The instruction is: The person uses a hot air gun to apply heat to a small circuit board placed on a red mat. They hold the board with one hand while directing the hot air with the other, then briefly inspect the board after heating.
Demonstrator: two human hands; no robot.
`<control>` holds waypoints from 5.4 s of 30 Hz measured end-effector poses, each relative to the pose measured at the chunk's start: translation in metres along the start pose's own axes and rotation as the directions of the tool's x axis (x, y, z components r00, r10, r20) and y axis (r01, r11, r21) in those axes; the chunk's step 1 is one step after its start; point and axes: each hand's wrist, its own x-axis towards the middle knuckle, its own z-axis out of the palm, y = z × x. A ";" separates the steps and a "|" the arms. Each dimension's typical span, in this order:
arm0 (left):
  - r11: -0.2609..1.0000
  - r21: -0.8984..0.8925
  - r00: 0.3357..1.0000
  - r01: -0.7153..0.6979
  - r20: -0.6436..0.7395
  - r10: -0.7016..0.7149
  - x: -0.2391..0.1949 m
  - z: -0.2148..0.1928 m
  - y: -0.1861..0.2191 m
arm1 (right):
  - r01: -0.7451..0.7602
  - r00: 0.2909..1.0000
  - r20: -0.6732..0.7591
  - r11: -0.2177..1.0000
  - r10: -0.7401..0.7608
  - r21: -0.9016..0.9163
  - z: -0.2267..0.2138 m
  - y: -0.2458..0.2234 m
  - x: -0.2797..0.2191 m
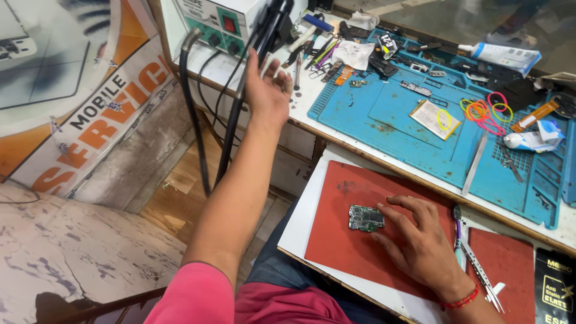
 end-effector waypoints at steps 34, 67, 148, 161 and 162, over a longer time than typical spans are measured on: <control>-0.073 0.478 0.472 -0.876 0.815 -0.337 -0.218 -0.080 -0.051 | -0.592 0.803 -0.261 0.668 0.536 -0.450 -0.021 0.017 -0.092; -0.107 0.550 0.555 -0.828 0.778 -0.294 -0.218 -0.086 -0.041 | -0.476 0.811 0.259 0.849 0.525 -0.228 0.019 -0.073 -0.040; -0.103 0.587 0.586 -0.803 0.746 -0.316 -0.214 -0.088 -0.042 | -0.538 0.769 0.233 0.799 0.596 -0.267 0.020 -0.063 -0.032; -0.094 0.591 0.586 -0.801 0.744 -0.322 -0.221 -0.090 -0.043 | -0.545 0.763 0.243 0.798 0.600 -0.257 0.011 -0.077 -0.020; -0.100 0.588 0.586 -0.803 0.747 -0.315 -0.219 -0.087 -0.042 | -0.559 0.760 0.228 0.791 0.609 -0.251 0.009 -0.083 -0.015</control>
